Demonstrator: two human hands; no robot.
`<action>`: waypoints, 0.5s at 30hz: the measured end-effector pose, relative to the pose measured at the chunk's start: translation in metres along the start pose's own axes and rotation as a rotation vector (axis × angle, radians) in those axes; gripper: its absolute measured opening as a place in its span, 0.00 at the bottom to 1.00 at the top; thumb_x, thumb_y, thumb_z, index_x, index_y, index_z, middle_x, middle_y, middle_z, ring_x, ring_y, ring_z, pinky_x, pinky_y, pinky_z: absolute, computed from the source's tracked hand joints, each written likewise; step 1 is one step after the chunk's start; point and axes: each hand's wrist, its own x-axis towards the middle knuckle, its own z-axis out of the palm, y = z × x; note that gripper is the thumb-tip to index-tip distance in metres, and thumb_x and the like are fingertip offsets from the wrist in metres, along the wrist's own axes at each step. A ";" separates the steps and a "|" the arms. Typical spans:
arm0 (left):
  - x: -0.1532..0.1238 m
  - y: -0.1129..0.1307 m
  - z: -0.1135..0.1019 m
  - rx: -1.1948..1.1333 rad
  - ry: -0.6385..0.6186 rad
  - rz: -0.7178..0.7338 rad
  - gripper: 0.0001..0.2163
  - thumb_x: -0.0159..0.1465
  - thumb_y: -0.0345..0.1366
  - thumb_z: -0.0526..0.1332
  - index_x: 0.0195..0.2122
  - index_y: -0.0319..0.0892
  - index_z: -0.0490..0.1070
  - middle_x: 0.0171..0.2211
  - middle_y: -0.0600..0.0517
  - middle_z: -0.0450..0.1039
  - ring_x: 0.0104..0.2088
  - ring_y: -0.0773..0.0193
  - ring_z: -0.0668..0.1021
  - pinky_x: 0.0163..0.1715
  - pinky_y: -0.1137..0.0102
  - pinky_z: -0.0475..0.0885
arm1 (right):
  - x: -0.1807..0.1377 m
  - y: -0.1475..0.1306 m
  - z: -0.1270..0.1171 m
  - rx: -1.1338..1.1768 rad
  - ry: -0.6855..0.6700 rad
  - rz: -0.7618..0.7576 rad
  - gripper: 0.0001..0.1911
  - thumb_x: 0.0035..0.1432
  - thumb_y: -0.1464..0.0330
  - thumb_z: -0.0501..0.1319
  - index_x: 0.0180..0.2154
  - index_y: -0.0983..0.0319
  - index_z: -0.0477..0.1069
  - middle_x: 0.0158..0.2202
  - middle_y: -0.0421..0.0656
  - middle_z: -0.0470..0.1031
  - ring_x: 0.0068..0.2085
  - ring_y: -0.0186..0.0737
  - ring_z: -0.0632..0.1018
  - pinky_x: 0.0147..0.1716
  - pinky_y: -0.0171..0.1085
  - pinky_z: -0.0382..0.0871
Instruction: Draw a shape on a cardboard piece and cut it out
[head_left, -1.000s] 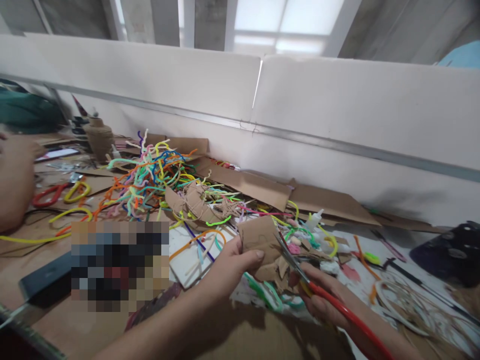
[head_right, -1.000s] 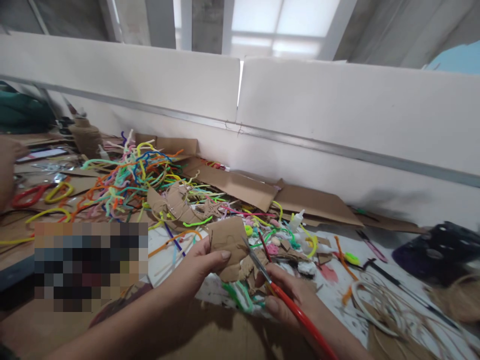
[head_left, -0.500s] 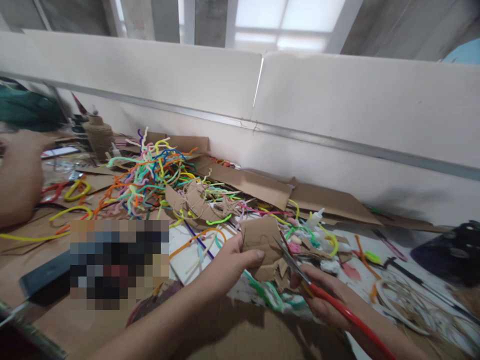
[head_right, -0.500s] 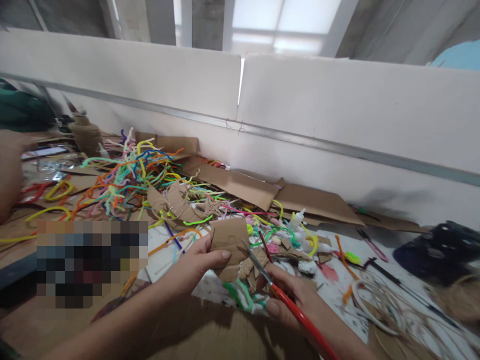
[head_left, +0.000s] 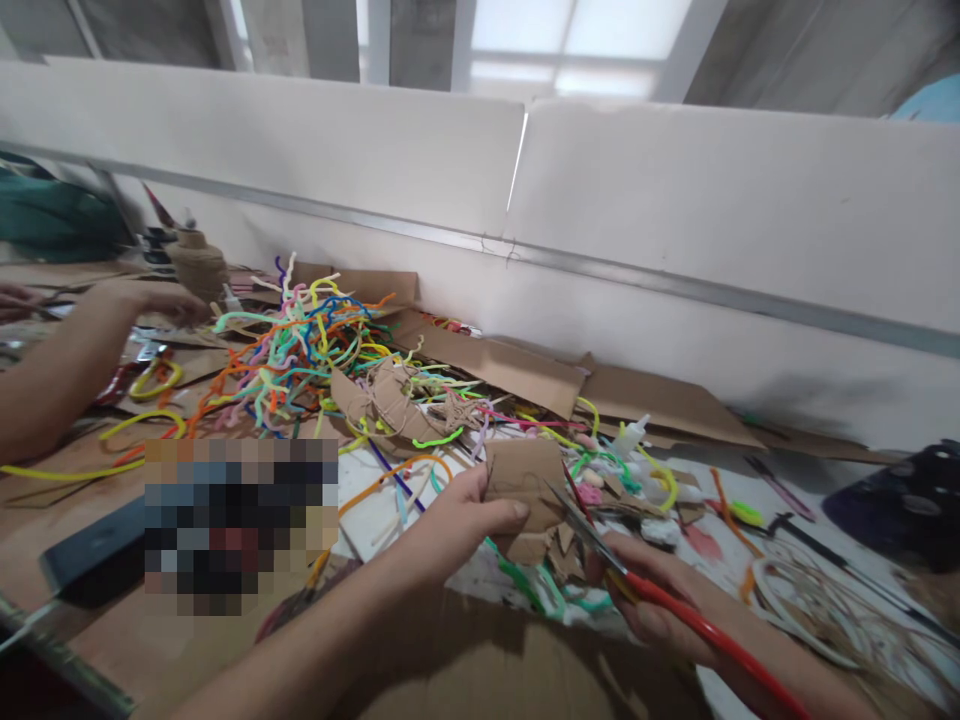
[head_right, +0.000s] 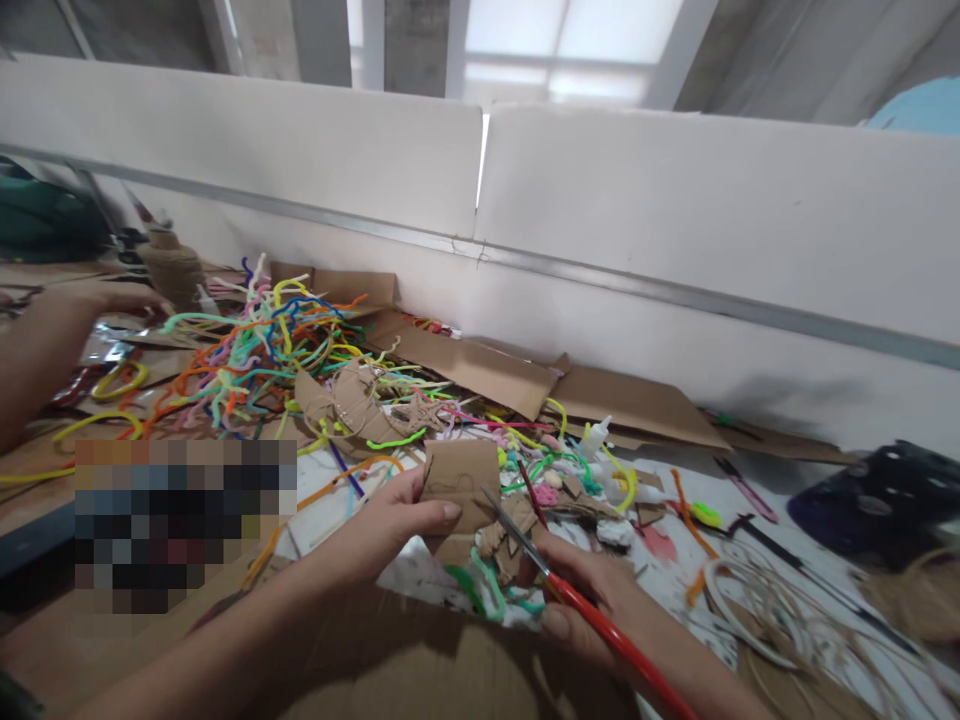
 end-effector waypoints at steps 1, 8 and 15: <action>0.000 0.000 0.000 -0.007 -0.004 -0.005 0.18 0.53 0.34 0.71 0.45 0.40 0.79 0.41 0.46 0.83 0.39 0.57 0.82 0.45 0.65 0.74 | -0.001 -0.001 0.001 0.006 0.020 0.012 0.40 0.57 0.28 0.53 0.42 0.56 0.78 0.35 0.43 0.80 0.36 0.46 0.78 0.36 0.39 0.75; -0.002 0.002 0.003 -0.028 -0.004 0.026 0.16 0.53 0.32 0.70 0.44 0.41 0.80 0.40 0.47 0.83 0.39 0.57 0.82 0.46 0.64 0.74 | -0.009 -0.004 0.006 -0.020 0.139 0.062 0.35 0.59 0.32 0.58 0.41 0.54 0.81 0.37 0.45 0.82 0.40 0.53 0.81 0.41 0.45 0.78; -0.003 0.002 0.003 -0.019 -0.005 0.026 0.16 0.53 0.34 0.70 0.44 0.41 0.81 0.39 0.46 0.84 0.40 0.55 0.82 0.46 0.64 0.75 | -0.007 -0.005 0.005 -0.042 0.130 0.059 0.36 0.58 0.31 0.57 0.40 0.54 0.81 0.37 0.45 0.82 0.38 0.52 0.81 0.39 0.45 0.78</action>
